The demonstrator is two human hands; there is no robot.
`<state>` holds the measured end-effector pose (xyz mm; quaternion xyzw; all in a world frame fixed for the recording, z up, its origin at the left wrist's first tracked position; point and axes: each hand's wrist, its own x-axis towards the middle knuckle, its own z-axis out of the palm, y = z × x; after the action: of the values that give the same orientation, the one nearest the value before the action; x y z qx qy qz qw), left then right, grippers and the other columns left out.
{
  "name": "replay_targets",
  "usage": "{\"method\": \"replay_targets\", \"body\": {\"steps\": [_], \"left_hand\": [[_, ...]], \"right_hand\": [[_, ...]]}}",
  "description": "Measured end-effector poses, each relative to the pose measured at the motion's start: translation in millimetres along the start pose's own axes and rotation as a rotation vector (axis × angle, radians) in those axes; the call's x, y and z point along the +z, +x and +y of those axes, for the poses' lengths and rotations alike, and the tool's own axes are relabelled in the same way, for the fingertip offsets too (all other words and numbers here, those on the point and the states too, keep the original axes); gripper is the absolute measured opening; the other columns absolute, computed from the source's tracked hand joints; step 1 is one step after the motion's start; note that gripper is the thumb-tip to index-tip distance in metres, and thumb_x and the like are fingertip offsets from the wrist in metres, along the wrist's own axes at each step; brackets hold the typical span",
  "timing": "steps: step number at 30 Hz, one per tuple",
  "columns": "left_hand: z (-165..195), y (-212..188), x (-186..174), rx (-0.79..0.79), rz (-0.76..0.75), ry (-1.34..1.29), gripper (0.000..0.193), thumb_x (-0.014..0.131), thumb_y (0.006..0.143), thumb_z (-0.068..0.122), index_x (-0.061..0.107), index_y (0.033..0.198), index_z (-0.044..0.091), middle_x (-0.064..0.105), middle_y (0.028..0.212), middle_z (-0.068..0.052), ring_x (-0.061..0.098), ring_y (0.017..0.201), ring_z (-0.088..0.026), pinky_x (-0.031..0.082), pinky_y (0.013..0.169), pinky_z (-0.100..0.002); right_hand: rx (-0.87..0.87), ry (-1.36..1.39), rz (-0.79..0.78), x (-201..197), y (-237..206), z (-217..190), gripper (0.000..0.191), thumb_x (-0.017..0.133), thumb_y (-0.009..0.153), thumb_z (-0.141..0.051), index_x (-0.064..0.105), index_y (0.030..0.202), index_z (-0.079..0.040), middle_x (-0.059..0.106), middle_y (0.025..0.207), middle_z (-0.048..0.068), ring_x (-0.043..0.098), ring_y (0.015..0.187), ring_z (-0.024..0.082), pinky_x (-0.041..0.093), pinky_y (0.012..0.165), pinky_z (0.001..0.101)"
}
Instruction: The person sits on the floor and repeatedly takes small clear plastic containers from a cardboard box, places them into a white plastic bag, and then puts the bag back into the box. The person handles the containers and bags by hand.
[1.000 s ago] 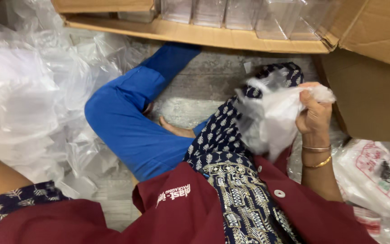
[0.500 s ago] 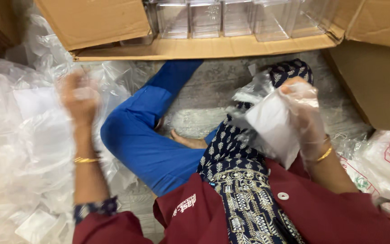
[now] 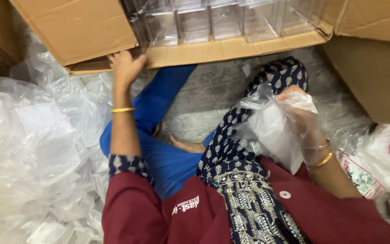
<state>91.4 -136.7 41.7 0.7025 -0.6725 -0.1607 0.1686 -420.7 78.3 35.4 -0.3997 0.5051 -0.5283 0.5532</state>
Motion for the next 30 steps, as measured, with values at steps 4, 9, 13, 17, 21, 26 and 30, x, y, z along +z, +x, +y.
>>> {"method": "replay_targets", "body": {"steps": [4,9,13,17,21,26,30], "left_hand": [[8.4,21.4,21.7,-0.196,0.25,0.096,0.098,0.076,0.077,0.071,0.051,0.141,0.002,0.037,0.149,-0.037,0.028,0.137,-0.058,0.022,0.115,-0.061],[56.3,17.7,20.3,-0.172,0.332,-0.088,0.077,0.078,0.076,0.059,0.06,0.134,0.011,0.063,0.14,-0.022,0.054,0.135,-0.041,0.041,0.117,-0.045],[116.3,-38.9,22.0,0.383,0.528,-0.116,0.094,0.088,0.078,0.033,0.034,0.152,0.015,0.044,0.147,-0.026,0.043,0.138,-0.047,0.04,0.116,-0.053],[152.2,-131.3,52.9,0.678,0.317,-0.172,0.096,0.092,0.075,0.037,0.037,0.15,0.016,0.038,0.145,-0.024,0.042,0.134,-0.046,0.038,0.111,-0.057],[142.3,-186.0,105.5,0.468,-0.148,0.026,0.102,0.089,0.062,0.038,0.04,0.149,0.015,0.04,0.141,-0.027,0.042,0.124,-0.045,0.039,0.1,-0.056],[133.3,-186.4,121.8,0.366,-0.201,0.03,0.092,0.089,0.07,0.041,0.044,0.144,0.009,0.043,0.137,-0.025,0.042,0.122,-0.045,0.037,0.099,-0.058],[191.9,-206.3,93.1,0.465,0.097,-0.574,0.044,0.079,0.094,0.031,0.063,0.127,0.007,0.059,0.128,-0.011,0.058,0.122,-0.03,0.05,0.104,-0.043]], "right_hand": [[-0.062,-0.012,-0.05,24.3,-1.9,-17.9,0.008,0.074,0.091,-0.004,0.065,0.092,-0.006,0.062,0.084,-0.002,0.053,0.072,0.005,0.043,0.061,0.0191],[-0.312,-0.068,-0.124,39.9,-16.8,-59.0,0.012,0.071,0.084,-0.007,0.066,0.095,-0.004,0.064,0.105,0.001,0.06,0.09,0.008,0.05,0.079,0.0204],[-0.202,-0.081,-0.002,42.6,-21.7,-54.2,0.02,0.077,0.089,-0.012,0.063,0.099,-0.004,0.07,0.101,0.007,0.067,0.088,0.011,0.056,0.077,0.0229],[-0.223,0.052,-0.026,40.3,-19.2,-31.5,0.018,0.072,0.095,-0.014,0.068,0.109,-0.003,0.07,0.099,0.005,0.066,0.088,0.01,0.054,0.078,0.0218],[-0.269,-0.04,-0.036,53.3,-14.3,-19.8,0.01,0.07,0.096,-0.012,0.066,0.102,-0.004,0.069,0.097,0.003,0.063,0.084,0.008,0.052,0.073,0.0205],[-0.222,-0.266,0.085,73.3,-13.1,-27.9,0.008,0.068,0.093,-0.005,0.06,0.094,-0.003,0.056,0.085,0.0,0.051,0.073,0.007,0.04,0.063,0.0207],[-0.538,-0.47,0.137,86.5,-15.1,-28.7,0.014,0.069,0.09,-0.005,0.056,0.09,0.0,0.052,0.083,0.003,0.053,0.076,0.01,0.044,0.067,0.0233]]}}
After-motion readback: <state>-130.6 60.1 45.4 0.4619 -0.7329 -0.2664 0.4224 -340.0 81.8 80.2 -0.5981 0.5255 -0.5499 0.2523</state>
